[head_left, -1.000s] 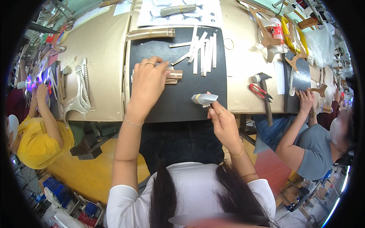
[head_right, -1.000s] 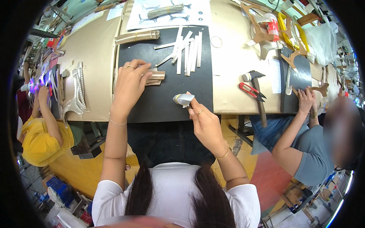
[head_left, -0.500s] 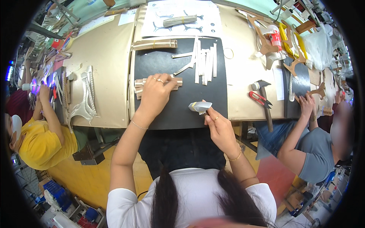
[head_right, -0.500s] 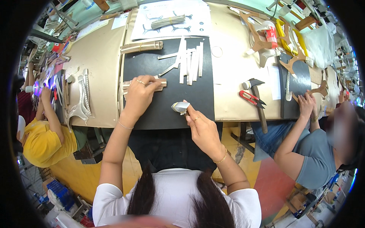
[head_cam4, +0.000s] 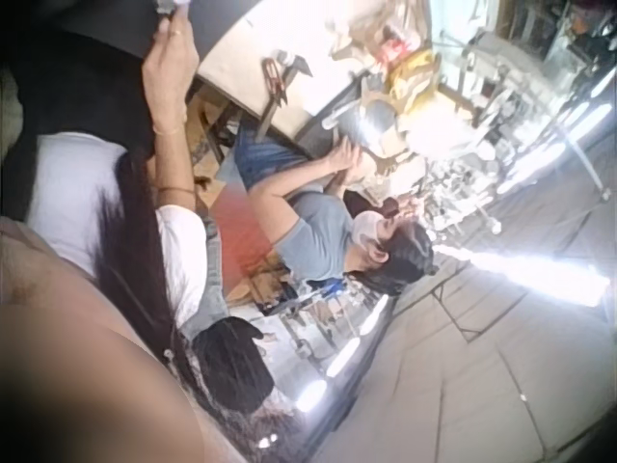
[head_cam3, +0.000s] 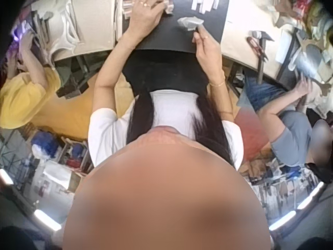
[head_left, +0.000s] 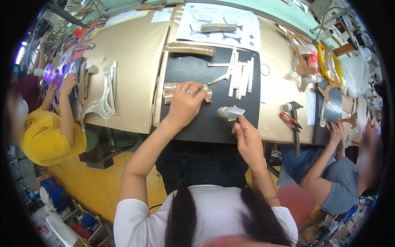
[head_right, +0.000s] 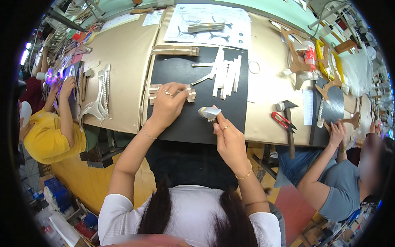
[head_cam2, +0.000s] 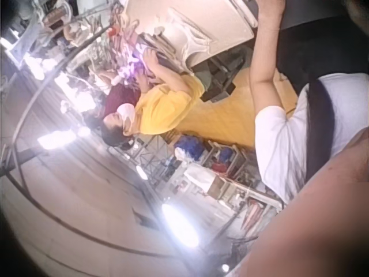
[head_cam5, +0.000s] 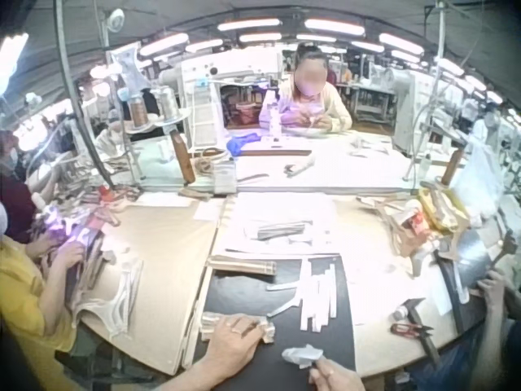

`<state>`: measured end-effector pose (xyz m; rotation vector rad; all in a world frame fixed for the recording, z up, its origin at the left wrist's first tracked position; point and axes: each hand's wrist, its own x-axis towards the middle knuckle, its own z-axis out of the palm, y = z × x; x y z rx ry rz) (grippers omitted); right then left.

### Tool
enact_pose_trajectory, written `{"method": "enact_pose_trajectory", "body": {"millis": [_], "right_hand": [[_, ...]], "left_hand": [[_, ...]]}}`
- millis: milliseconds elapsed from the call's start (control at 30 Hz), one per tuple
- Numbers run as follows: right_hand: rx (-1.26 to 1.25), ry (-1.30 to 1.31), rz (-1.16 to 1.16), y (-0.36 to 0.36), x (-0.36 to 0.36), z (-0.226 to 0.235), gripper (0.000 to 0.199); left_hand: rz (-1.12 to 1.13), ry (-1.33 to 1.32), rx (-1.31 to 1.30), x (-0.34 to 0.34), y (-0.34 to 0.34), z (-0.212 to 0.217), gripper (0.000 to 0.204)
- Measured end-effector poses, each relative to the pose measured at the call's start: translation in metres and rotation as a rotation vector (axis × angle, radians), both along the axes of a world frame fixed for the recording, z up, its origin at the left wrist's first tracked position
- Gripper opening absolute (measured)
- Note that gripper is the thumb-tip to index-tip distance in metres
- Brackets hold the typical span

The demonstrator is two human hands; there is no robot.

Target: The person repeatedly picks up small wooden strips, applies glue from a bottle, and presses them onto a small metal fixture. The process is repeated for multiple strips in a workshop setting with other workers visible in the background.

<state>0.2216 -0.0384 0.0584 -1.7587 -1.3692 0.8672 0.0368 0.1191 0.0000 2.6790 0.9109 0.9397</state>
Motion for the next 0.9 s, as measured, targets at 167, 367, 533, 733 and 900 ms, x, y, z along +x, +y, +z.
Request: {"method": "enact_pose_trajectory", "body": {"millis": [167,367,533,733,900], "right_hand": [[0.005,-0.036,-0.016,0.007,0.0,-0.002,0.044],[0.196,-0.255,0.025,0.033,-0.014,-0.019,0.045],[0.166,-0.437,0.054,0.053,-0.029,-0.034,0.046],[0.132,-0.479,0.058,0.057,-0.035,-0.032,0.045],[0.053,-0.538,0.064,0.059,-0.038,-0.025,0.046]], "left_hand": [[-0.01,0.082,0.019,-0.003,-0.011,0.005,0.019],[0.002,0.218,-0.149,-0.02,-0.02,0.018,0.02],[-0.031,0.266,-0.226,-0.026,-0.02,0.028,0.015],[-0.044,0.077,-0.435,-0.062,-0.021,0.047,0.016],[-0.143,-0.829,-0.841,-0.13,-0.014,0.089,0.019]]}}
